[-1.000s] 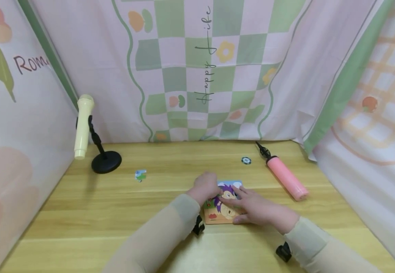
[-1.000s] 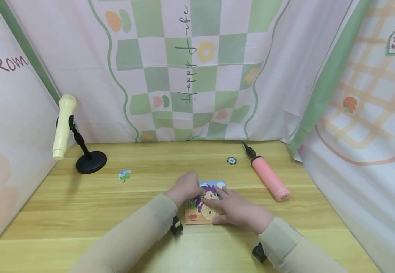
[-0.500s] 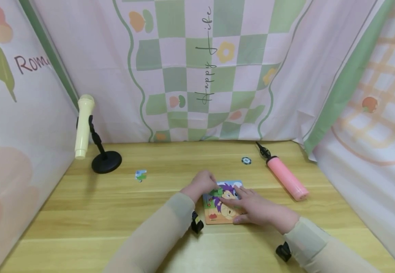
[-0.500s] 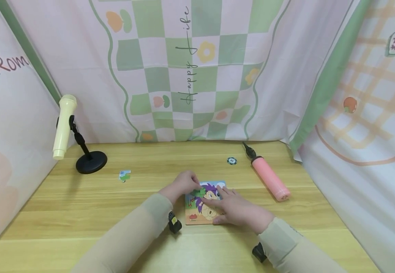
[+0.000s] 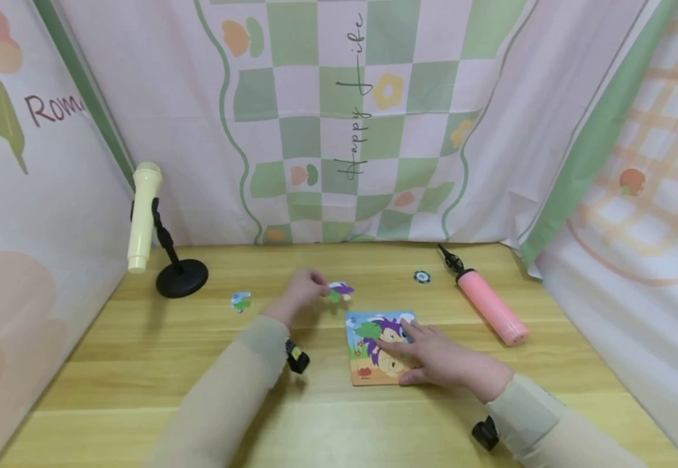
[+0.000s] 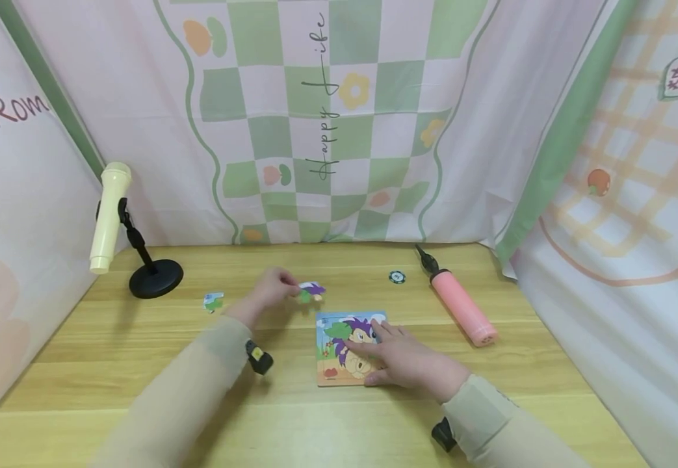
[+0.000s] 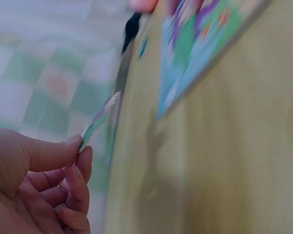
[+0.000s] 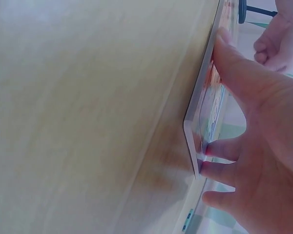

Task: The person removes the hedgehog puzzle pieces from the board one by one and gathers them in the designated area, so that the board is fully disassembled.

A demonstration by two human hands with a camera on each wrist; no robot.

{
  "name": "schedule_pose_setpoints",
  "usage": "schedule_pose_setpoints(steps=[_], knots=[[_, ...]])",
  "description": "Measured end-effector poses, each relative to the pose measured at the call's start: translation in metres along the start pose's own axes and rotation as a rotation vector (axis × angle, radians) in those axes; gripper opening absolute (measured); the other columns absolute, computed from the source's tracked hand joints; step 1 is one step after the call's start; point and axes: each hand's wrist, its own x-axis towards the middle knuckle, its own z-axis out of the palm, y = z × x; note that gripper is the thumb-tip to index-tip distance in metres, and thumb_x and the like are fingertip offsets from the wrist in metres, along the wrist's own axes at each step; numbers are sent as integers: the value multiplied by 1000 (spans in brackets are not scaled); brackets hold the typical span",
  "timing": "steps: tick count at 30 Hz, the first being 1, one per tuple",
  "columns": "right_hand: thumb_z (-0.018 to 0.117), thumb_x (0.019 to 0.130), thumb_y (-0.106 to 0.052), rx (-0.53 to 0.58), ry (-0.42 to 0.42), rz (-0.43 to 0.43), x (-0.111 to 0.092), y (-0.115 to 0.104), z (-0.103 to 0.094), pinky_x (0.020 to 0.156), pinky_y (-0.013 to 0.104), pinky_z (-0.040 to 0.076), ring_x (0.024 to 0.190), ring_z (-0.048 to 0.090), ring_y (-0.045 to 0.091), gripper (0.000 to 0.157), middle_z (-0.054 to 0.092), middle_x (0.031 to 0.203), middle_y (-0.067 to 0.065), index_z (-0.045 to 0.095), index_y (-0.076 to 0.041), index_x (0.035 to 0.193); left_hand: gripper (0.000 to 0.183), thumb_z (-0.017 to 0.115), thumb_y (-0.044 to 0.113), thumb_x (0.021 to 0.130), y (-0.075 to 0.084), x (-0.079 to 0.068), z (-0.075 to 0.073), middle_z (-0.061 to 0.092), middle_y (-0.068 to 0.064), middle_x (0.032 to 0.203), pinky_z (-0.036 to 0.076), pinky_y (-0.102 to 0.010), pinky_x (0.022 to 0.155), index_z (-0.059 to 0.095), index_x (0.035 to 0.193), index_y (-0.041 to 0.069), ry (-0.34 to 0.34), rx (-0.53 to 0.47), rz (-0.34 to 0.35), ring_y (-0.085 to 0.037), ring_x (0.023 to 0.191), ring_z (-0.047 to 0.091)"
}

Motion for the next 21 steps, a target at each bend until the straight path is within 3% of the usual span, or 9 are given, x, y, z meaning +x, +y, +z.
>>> schedule_pose_setpoints(steps=[5,10,14,21], knots=[[64,90,-49,-5,9,-10,-1,0,2,110,66,14,141,15,52,69,17,155,32,38,-33,152,11,71,5,87,-27,0,-54,65,-12,93,51,-39,80,68,95,-1,91,41,-18,-27,88,60],[64,90,-49,-9,16,-17,-1,1,3,110,66,14,141,15,52,69,18,155,32,38,-33,152,13,68,7,90,-45,-10,-91,64,-15,99,48,-44,84,67,99,-2,100,91,-77,-32,95,58],[64,90,-49,-3,15,-15,-1,2,3,110,66,14,141,15,52,70,17,155,32,37,-34,152,14,67,6,90,-54,-14,-102,64,-15,99,47,-45,87,68,100,-4,85,131,-118,-32,96,57],[63,90,-51,-5,7,0,-1,2,3,110,66,15,142,15,51,69,17,156,30,37,-35,152,11,66,5,91,-66,-10,-97,65,-13,97,45,-44,87,69,98,-3,57,138,-166,-29,95,56]])
